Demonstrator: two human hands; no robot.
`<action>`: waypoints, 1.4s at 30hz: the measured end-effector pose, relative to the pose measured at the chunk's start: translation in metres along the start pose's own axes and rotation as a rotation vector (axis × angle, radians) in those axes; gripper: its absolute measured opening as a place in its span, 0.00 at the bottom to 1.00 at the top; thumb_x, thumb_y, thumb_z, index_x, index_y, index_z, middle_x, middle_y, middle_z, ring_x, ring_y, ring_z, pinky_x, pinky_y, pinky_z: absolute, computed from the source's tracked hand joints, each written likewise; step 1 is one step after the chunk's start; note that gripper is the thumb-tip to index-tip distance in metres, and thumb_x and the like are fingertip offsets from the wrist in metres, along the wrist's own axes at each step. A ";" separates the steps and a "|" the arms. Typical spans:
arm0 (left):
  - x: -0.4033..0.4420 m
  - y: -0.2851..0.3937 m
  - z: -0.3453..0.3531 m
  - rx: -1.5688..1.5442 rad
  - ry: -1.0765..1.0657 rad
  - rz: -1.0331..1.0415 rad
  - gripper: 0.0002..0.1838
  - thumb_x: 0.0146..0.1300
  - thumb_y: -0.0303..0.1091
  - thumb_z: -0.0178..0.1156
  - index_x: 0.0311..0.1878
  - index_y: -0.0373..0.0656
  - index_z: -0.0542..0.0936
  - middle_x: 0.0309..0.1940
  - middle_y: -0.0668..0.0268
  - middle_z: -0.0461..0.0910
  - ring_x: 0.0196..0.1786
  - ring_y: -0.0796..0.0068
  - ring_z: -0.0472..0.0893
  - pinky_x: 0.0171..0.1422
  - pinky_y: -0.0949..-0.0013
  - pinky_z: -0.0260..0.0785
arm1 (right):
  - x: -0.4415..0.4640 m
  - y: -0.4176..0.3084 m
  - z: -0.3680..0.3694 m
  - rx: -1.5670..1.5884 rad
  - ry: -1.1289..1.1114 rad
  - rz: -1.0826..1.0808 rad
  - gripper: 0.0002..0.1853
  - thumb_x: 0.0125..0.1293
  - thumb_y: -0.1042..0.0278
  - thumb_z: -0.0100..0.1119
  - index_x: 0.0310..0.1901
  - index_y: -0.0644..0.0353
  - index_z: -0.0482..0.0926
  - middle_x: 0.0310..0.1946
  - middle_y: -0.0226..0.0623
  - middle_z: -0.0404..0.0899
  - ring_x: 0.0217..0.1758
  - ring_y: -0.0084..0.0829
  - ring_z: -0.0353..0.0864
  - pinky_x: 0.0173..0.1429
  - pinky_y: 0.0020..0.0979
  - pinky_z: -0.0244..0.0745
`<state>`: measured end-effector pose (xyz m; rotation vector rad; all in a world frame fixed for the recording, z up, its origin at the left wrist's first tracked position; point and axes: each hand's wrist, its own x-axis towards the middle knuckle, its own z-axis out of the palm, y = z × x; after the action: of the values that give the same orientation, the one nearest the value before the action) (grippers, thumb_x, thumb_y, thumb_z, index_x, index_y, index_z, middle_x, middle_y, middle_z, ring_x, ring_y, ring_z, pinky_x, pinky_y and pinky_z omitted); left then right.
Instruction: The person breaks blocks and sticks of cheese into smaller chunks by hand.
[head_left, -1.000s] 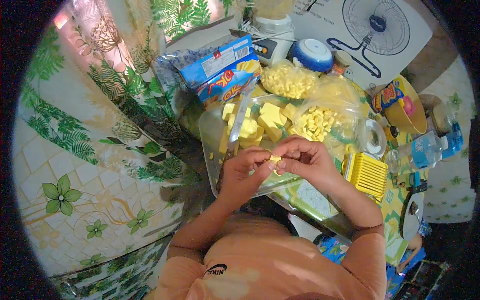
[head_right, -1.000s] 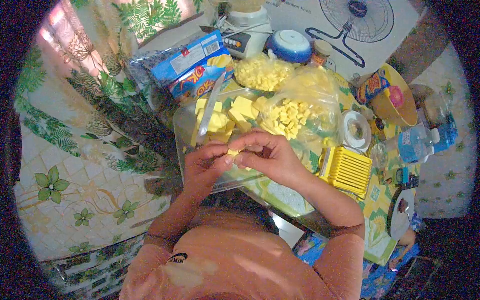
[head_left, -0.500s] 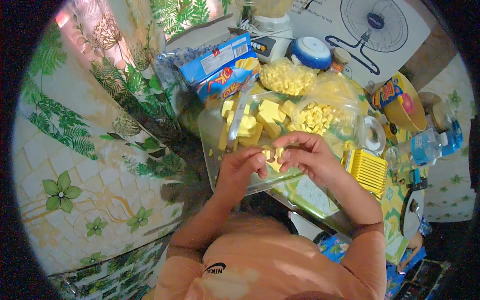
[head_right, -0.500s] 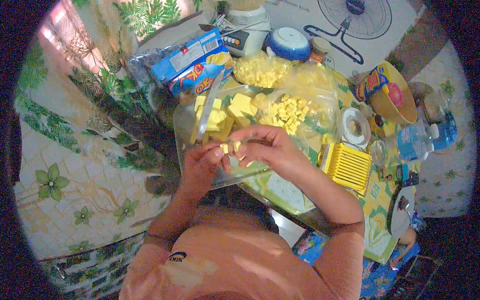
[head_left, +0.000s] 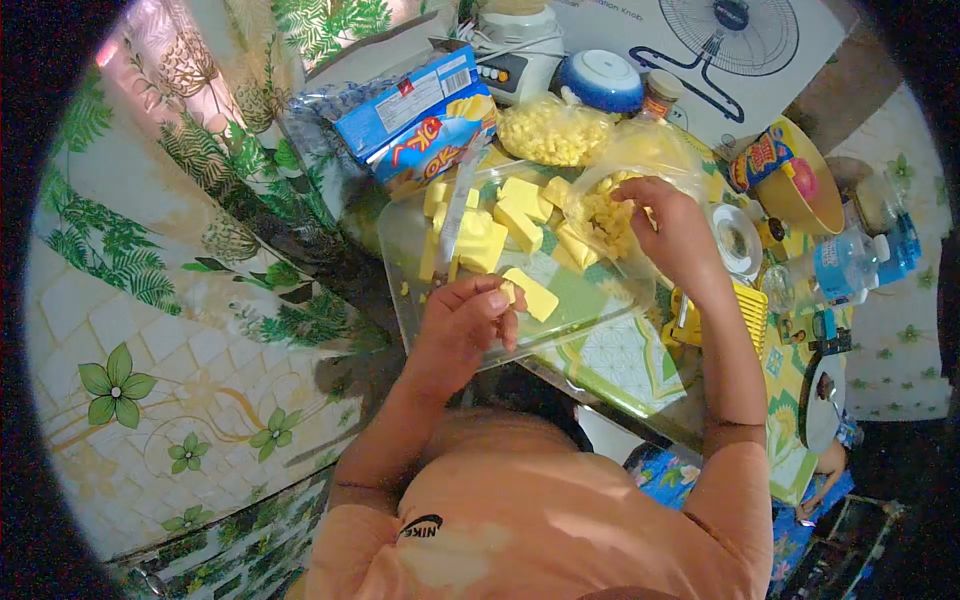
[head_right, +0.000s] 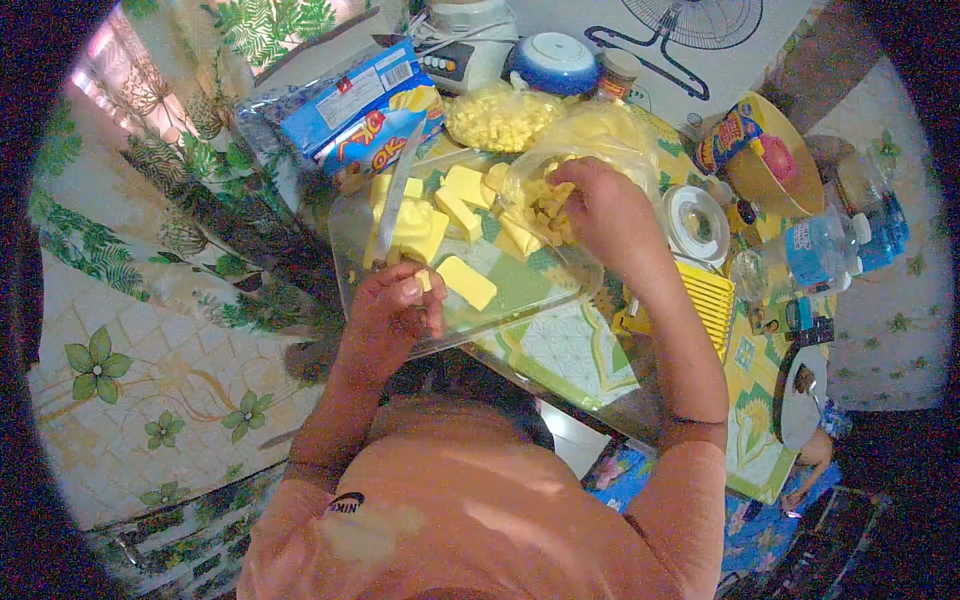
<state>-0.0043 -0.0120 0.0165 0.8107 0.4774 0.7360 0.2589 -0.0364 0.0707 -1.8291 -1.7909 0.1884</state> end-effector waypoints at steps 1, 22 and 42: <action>0.000 0.001 0.001 0.028 0.009 -0.010 0.11 0.58 0.34 0.56 0.37 0.35 0.78 0.28 0.64 0.78 0.24 0.78 0.73 0.31 0.74 0.67 | -0.001 -0.006 0.001 0.041 0.003 -0.031 0.11 0.53 0.77 0.54 0.40 0.60 0.78 0.39 0.44 0.77 0.44 0.45 0.77 0.49 0.37 0.72; 0.008 0.003 0.003 0.311 -0.010 -0.042 0.09 0.61 0.32 0.57 0.38 0.36 0.79 0.25 0.70 0.76 0.26 0.83 0.72 0.33 0.77 0.65 | -0.019 -0.054 0.030 0.302 -0.078 -0.493 0.12 0.53 0.67 0.65 0.41 0.52 0.82 0.44 0.33 0.76 0.46 0.36 0.75 0.50 0.34 0.71; 0.007 0.001 -0.011 0.197 0.141 0.020 0.14 0.59 0.36 0.56 0.37 0.31 0.79 0.28 0.62 0.78 0.28 0.74 0.76 0.34 0.71 0.69 | -0.026 -0.051 0.055 0.237 -0.368 -0.220 0.23 0.58 0.62 0.61 0.54 0.59 0.71 0.47 0.44 0.73 0.52 0.46 0.72 0.53 0.37 0.70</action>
<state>-0.0066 -0.0010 0.0095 0.9524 0.6767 0.7758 0.1861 -0.0476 0.0421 -1.4883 -2.0978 0.6580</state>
